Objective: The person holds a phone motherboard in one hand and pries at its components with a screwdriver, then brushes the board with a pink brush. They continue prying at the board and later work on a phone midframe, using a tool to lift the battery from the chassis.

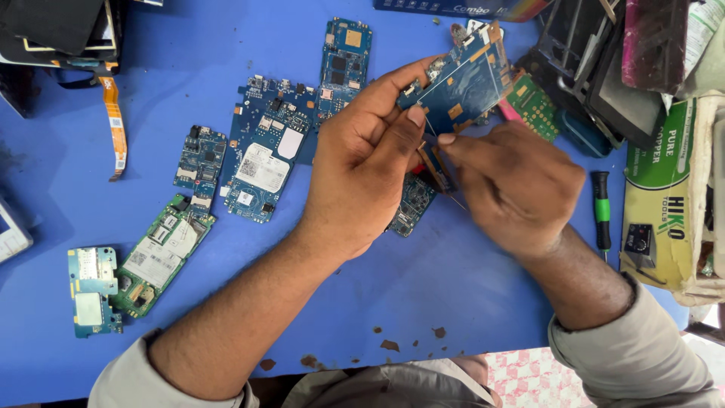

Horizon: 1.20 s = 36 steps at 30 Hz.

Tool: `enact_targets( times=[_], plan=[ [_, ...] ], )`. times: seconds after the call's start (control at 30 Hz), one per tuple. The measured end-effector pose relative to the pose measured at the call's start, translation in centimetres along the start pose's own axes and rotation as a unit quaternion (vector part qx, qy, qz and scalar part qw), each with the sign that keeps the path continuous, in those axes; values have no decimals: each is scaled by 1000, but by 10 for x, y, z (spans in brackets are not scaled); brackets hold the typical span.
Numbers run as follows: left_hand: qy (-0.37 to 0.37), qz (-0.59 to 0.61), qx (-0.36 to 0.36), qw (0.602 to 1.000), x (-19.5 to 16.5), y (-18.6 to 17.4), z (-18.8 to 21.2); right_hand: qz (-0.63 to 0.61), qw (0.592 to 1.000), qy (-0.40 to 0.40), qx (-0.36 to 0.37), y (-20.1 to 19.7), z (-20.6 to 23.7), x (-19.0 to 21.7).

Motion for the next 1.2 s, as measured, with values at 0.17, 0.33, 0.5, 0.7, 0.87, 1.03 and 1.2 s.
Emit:
enact_targets(
  times=[0.17, 0.33, 0.5, 0.7, 0.87, 1.03, 1.2],
  plan=[
    [-7, 14, 5, 1000, -4, 3, -1, 0, 1000, 11, 8, 1, 3, -1],
    [-37, 25, -8, 999, -1, 1, -2, -18, 1000, -8, 9, 2, 0, 2],
    [-30, 25, -4, 999, -2, 2, -1, -13, 1000, 3, 15, 2, -1, 1],
    [-38, 19, -15, 999, -4, 2, -1, 4, 1000, 10, 9, -1, 0, 0],
    [-3, 2, 4, 1000, -6, 3, 0, -7, 1000, -10, 9, 0, 0, 2],
    [-11, 21, 7, 1000, 1, 0, -2, 3, 1000, 8, 20, 1, 3, 0],
    [-7, 6, 4, 1000, 1, 0, -1, 10, 1000, 9, 8, 0, 3, 0]
  ],
)
Point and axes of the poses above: each hand's wrist, its own z-axis away from the middle knuckle, its own y-axis out of the palm, x = y × z, the point moved 9 cm from there along -z, towards the middle knuckle, and after that the axes turned 14 degrees about -y, right-handed, at the moved point
